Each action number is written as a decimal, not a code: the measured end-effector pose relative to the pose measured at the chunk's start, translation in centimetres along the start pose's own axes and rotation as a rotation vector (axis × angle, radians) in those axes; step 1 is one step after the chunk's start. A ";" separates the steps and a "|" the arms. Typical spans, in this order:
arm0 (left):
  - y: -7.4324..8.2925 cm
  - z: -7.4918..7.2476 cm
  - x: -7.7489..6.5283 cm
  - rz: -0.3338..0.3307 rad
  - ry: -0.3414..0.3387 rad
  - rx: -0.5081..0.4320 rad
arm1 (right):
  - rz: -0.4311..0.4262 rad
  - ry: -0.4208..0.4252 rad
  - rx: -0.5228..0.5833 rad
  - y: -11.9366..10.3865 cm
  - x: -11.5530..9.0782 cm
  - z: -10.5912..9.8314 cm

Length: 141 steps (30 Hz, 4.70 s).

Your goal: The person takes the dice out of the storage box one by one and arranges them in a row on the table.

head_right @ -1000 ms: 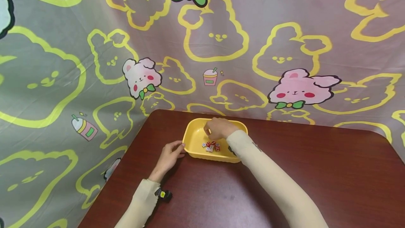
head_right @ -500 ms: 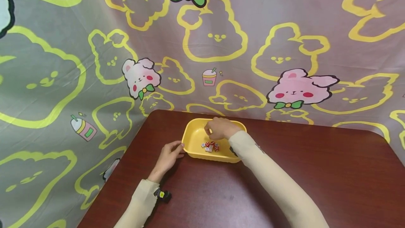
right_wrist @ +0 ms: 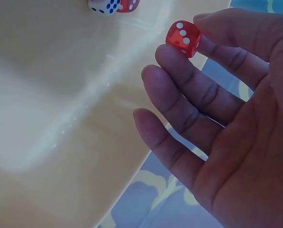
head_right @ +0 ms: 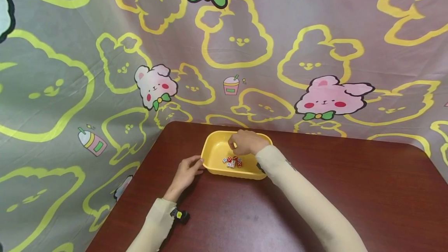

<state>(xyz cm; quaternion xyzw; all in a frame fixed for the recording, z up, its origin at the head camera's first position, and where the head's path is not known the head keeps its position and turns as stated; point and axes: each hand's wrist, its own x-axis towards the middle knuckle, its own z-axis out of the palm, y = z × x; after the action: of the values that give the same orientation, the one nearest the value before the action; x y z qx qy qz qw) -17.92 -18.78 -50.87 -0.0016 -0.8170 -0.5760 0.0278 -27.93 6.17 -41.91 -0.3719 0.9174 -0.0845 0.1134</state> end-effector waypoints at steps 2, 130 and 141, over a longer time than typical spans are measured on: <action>0.0 0.0 0.0 -0.011 0.002 -0.006 | -0.008 0.003 0.000 0.0 -0.2 -0.1; 0.3 -0.1 -0.2 -0.013 -0.002 0.018 | 0.036 0.049 0.016 1.9 -5.7 -0.2; 0.3 -0.1 0.0 -0.007 0.003 0.030 | 0.037 0.074 0.010 2.4 -6.1 -0.2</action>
<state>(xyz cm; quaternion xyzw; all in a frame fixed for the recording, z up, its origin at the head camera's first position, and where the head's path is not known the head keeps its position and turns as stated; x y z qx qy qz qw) -17.95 -18.80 -50.51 0.0023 -0.8255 -0.5637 0.0271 -25.36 12.18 -41.39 -0.3511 0.9272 -0.1009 0.0829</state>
